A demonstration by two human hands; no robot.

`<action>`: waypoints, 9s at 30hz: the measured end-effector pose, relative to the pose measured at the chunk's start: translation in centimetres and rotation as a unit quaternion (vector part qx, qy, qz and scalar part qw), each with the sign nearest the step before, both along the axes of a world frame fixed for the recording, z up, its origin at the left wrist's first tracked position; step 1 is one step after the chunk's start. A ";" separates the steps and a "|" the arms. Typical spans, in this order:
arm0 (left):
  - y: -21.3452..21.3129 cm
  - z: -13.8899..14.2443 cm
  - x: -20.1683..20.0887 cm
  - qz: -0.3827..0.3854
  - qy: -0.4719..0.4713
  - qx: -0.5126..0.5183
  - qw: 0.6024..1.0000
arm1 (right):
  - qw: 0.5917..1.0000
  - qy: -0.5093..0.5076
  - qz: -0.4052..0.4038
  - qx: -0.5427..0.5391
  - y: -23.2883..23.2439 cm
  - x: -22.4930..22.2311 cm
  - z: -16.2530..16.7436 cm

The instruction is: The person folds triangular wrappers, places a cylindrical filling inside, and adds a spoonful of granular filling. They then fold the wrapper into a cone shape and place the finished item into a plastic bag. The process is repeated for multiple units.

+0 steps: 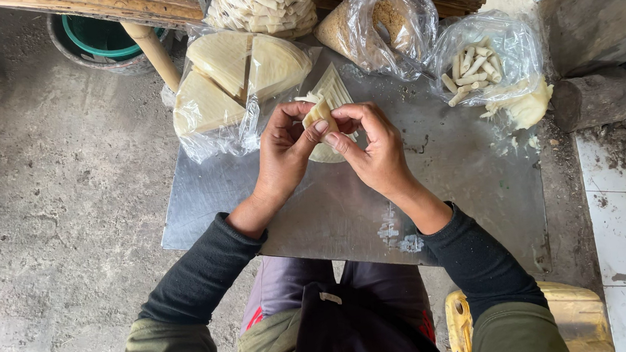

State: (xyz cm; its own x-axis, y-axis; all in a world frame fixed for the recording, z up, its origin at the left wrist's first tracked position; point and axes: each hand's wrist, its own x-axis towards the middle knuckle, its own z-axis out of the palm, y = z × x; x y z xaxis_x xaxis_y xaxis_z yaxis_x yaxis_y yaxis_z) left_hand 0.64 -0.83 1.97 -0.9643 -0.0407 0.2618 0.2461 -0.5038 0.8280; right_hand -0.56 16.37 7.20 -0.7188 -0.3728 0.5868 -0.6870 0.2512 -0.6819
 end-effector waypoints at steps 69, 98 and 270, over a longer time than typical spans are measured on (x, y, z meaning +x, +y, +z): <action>-1.6 0.9 -0.6 0.159 -0.041 0.058 0.985 | 0.882 0.277 -0.041 0.380 -0.9 2.1 -2.9; 0.0 -0.2 0.0 -0.017 -0.018 -0.019 1.000 | 0.998 0.038 -0.039 0.014 0.2 0.4 0.5; -2.9 1.5 -1.0 0.142 -0.031 0.089 0.985 | 0.875 0.315 -0.025 0.367 -1.2 5.0 -2.2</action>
